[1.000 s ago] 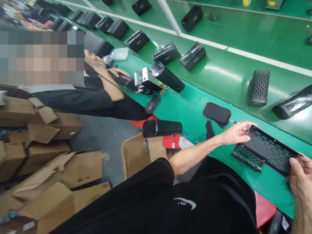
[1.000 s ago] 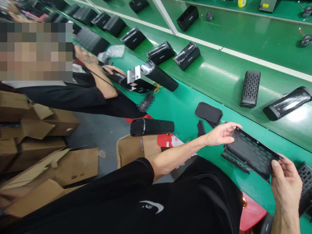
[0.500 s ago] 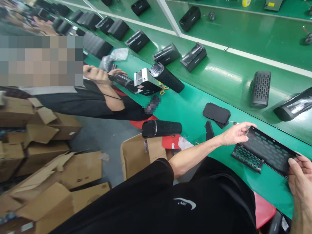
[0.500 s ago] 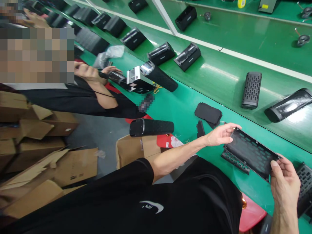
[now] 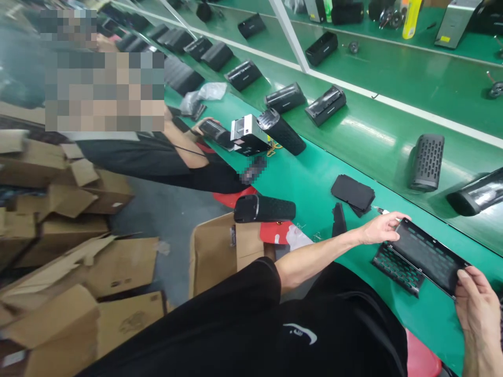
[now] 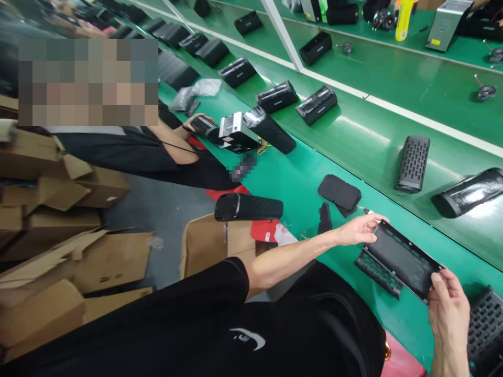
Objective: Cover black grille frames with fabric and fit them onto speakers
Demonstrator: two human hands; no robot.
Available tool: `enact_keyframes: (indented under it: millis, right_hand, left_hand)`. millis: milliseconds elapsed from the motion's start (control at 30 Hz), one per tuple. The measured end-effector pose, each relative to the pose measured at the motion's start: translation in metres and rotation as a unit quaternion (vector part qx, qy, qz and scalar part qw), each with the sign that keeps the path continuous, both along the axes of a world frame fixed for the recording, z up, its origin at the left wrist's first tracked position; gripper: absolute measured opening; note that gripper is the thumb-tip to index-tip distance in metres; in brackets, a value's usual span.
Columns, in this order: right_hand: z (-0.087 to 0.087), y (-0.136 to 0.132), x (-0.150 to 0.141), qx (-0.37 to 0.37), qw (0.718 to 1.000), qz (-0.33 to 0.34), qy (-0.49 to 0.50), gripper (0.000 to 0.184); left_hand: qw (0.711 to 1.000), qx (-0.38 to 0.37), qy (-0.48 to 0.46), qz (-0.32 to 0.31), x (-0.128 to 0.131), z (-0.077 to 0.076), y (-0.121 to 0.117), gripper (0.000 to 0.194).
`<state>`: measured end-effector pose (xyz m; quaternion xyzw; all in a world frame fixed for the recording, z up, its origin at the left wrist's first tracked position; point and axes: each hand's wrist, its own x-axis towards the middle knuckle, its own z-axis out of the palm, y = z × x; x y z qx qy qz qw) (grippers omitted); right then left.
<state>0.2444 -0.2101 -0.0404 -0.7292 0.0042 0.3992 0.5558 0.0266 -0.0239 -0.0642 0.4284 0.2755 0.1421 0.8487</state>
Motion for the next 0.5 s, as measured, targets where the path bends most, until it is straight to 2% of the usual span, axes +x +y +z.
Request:
enact_keyframes:
  millis: [133, 367, 500]
  right_hand:
    - [-0.0023, 0.0011, -0.0009, -0.011, 1.000, -0.008, 0.004, 0.064]
    - [-0.0048, 0.0011, 0.0003, -0.014, 1.000, 0.010, -0.017, 0.060]
    - [-0.0093, -0.0009, 0.0013, -0.014, 1.000, 0.012, 0.008, 0.062]
  left_hand:
    - [1.000, -0.018, 0.011, 0.007, -0.0018, -0.0044, -0.0026, 0.067]
    - [1.000, -0.012, 0.017, 0.011, -0.0027, 0.0004, -0.0052, 0.067]
    - [0.999, -0.013, 0.022, 0.021, -0.0051, 0.0000, -0.0060, 0.065]
